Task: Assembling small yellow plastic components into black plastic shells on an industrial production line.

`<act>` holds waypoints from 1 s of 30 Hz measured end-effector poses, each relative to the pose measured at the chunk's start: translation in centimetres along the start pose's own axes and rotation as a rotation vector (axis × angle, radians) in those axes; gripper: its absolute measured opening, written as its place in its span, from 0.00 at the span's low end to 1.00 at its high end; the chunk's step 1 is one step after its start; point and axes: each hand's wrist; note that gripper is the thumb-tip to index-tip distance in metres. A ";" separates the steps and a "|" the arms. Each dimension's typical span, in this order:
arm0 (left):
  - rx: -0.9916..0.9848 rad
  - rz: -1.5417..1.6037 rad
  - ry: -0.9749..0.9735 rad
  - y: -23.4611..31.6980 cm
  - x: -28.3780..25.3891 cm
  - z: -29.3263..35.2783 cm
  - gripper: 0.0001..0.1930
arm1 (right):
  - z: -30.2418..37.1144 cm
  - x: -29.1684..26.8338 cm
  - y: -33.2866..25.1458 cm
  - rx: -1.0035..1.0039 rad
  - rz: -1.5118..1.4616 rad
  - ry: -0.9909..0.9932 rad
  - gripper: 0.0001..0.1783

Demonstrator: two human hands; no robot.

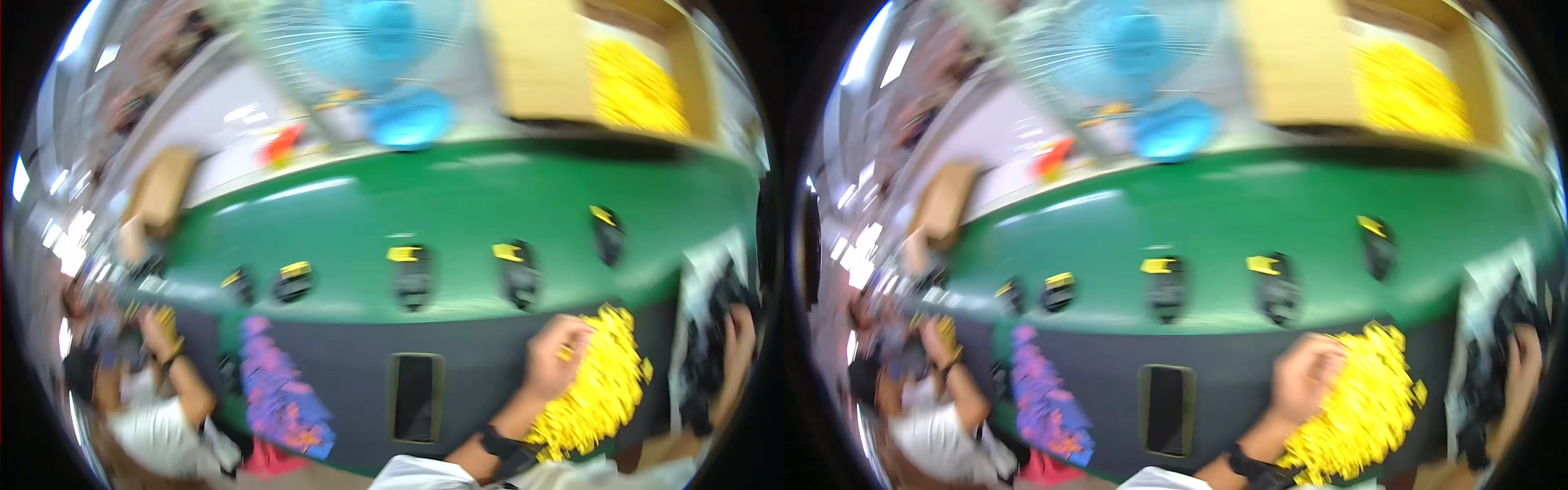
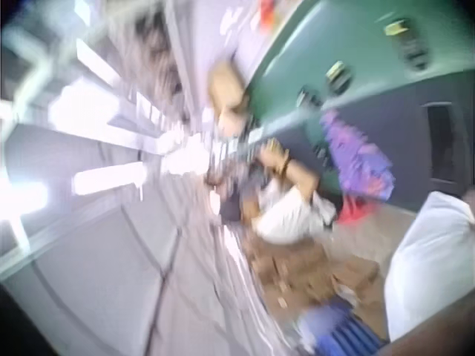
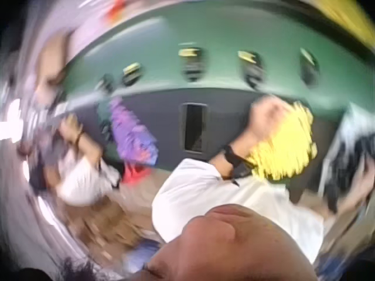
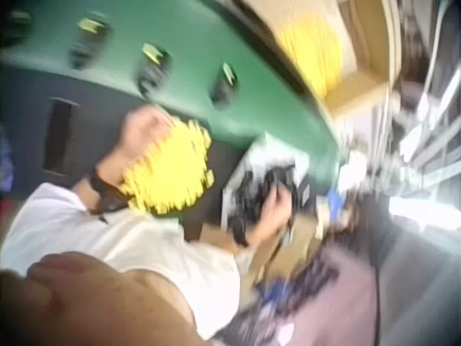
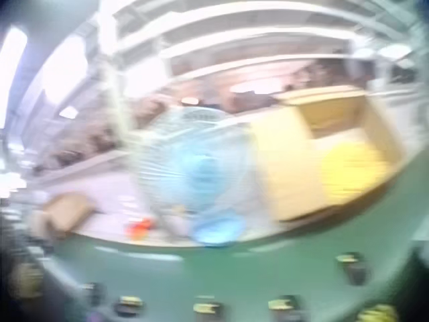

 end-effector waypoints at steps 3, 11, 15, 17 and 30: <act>-0.010 0.125 -0.159 1.0 2.9 0.1 0.12 | 2.8 2.3 -16.6 0.125 -0.079 0.168 0.10; -0.423 0.609 -0.979 3.0 2.7 1.5 0.54 | 2.8 9.1 -21.5 -0.231 -0.722 -0.745 0.10; -0.496 0.668 -1.225 2.8 2.8 1.9 0.64 | 3.5 12.1 -20.6 -0.341 -0.733 -0.565 0.10; -0.545 0.662 -1.160 3.0 2.4 1.8 0.66 | 3.6 12.1 -19.2 -0.282 -0.602 -0.414 0.10; -0.567 1.114 -0.443 0.5 2.2 0.9 0.54 | 1.3 19.5 -12.9 -0.144 -0.116 -0.368 0.13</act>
Point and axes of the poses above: each hand's wrist, its own z-axis away from the middle knuckle, its own x-axis out of the palm, y = z × x, and after that the axes turned 13 degrees about -z, right-handed
